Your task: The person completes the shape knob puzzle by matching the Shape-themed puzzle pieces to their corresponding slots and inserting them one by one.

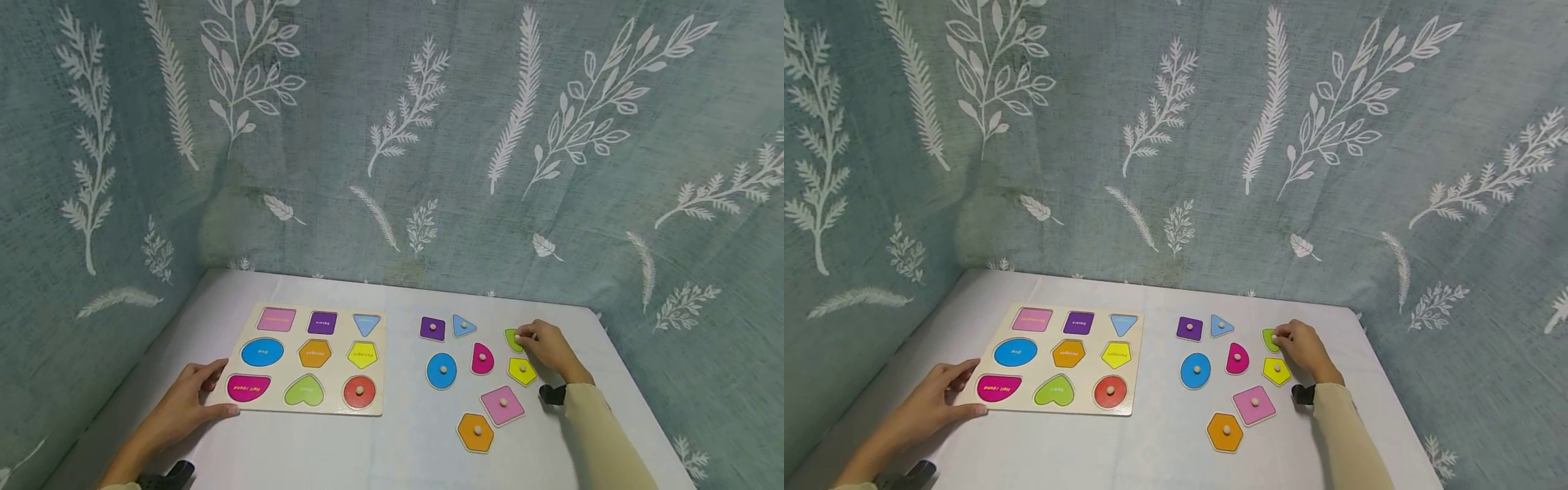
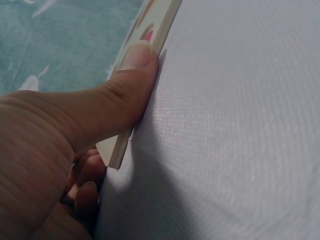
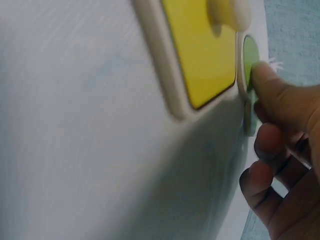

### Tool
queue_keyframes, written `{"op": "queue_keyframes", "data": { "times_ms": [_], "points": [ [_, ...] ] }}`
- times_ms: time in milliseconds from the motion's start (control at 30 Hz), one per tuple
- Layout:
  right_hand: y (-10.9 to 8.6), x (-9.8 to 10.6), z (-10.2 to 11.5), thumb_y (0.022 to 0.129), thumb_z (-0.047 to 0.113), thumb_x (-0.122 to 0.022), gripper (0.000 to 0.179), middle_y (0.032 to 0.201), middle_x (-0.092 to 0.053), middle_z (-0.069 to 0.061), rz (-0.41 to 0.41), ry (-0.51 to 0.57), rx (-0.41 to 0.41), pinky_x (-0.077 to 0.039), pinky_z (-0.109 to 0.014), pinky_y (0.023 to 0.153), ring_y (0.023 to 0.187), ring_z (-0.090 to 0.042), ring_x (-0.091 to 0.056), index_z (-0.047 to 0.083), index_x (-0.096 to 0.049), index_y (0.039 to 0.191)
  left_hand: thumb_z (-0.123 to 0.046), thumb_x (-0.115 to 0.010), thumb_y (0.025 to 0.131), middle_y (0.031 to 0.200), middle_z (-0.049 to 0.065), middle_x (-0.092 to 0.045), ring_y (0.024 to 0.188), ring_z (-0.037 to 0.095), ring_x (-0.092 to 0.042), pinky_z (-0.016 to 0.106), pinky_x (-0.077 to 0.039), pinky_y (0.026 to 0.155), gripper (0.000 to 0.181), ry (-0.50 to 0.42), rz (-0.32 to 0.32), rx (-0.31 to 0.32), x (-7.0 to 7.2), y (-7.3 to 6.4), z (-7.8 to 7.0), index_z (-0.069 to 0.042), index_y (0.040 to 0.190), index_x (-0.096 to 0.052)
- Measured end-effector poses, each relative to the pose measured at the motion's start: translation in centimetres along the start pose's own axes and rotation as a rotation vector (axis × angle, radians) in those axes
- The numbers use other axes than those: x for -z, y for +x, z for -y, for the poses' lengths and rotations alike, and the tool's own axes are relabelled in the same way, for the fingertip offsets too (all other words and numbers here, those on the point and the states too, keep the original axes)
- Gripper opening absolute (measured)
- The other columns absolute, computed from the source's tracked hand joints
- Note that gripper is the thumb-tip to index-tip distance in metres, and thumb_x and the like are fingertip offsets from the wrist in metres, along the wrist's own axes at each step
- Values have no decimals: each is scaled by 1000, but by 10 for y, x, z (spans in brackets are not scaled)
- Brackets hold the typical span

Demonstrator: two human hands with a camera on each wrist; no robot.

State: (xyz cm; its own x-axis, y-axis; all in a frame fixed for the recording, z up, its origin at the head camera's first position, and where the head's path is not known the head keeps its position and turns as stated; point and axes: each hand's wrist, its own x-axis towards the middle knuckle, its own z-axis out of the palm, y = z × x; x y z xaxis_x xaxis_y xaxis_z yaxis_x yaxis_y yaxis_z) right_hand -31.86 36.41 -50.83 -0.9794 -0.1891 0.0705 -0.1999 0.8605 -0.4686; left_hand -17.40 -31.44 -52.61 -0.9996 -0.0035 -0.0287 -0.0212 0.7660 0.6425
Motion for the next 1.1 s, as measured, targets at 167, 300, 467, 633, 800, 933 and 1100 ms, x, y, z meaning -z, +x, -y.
{"op": "queue_keyframes", "data": {
  "times_ms": [167, 300, 467, 633, 800, 933, 1100],
  "points": [
    [-1, 3, -3, 97, 15, -73, 11, 84, -58, -3, -19, -2, 7, -45, -37, 70, 77, -20, -51, 5, -76, 100, -45, -95, 66, 112, 19, -48, 96, 29, -48, 44, -51, 82, 111, 6, -18, -18, -1, -1, 1, 12, 146, -44],
    [-4, 4, -4, 96, 20, -75, 16, 82, -57, -2, -84, -16, -5, -43, -34, 67, 76, -19, -51, 5, -76, 99, -48, -95, 65, 112, 19, -48, 96, 29, -48, 45, -52, 81, 114, 10, -10, -2, -2, -2, 2, 12, 147, -43],
    [-10, 6, 1, 93, 24, -79, 20, 80, -59, -1, -150, -22, -17, -44, -34, 66, 76, -20, -53, 4, -76, 97, -46, -94, 68, 112, 19, -47, 96, 30, -48, 43, -50, 79, 112, 16, -4, -5, -2, 0, 2, 13, 146, -42],
    [-16, 8, 10, 91, 27, -81, 20, 78, -58, 2, -158, -26, 2, -43, -32, 64, 75, -19, -52, 8, -75, 94, -46, -94, 68, 110, 18, -48, 96, 29, -48, 42, -50, 78, 111, 25, -13, -16, -2, 2, 2, 14, 146, -42],
    [-18, 6, 21, 91, 29, -81, 20, 77, -55, 3, -142, -42, 26, -41, -31, 61, 74, -17, -51, 10, -75, 92, -46, -95, 67, 111, 19, -48, 96, 30, -48, 42, -50, 78, 113, 17, -12, -1, -2, 1, 4, 14, 146, -42],
    [-20, 3, 29, 90, 29, -82, 19, 77, -55, 3, -137, -39, 38, -42, -30, 59, 72, -18, -50, 11, -75, 91, -46, -95, 67, 112, 19, -47, 96, 30, -47, 42, -49, 78, 112, 5, -9, 0, -2, 1, 4, 13, 147, -42],
    [-22, -1, 39, 89, 30, -83, 19, 76, -54, 5, -138, -37, 55, -43, -29, 59, 72, -16, -50, 12, -76, 89, -46, -95, 67, 112, 19, -48, 97, 30, -48, 42, -50, 79, 113, 5, -6, 0, -2, 1, 3, 12, 147, -42]
  ]
}}
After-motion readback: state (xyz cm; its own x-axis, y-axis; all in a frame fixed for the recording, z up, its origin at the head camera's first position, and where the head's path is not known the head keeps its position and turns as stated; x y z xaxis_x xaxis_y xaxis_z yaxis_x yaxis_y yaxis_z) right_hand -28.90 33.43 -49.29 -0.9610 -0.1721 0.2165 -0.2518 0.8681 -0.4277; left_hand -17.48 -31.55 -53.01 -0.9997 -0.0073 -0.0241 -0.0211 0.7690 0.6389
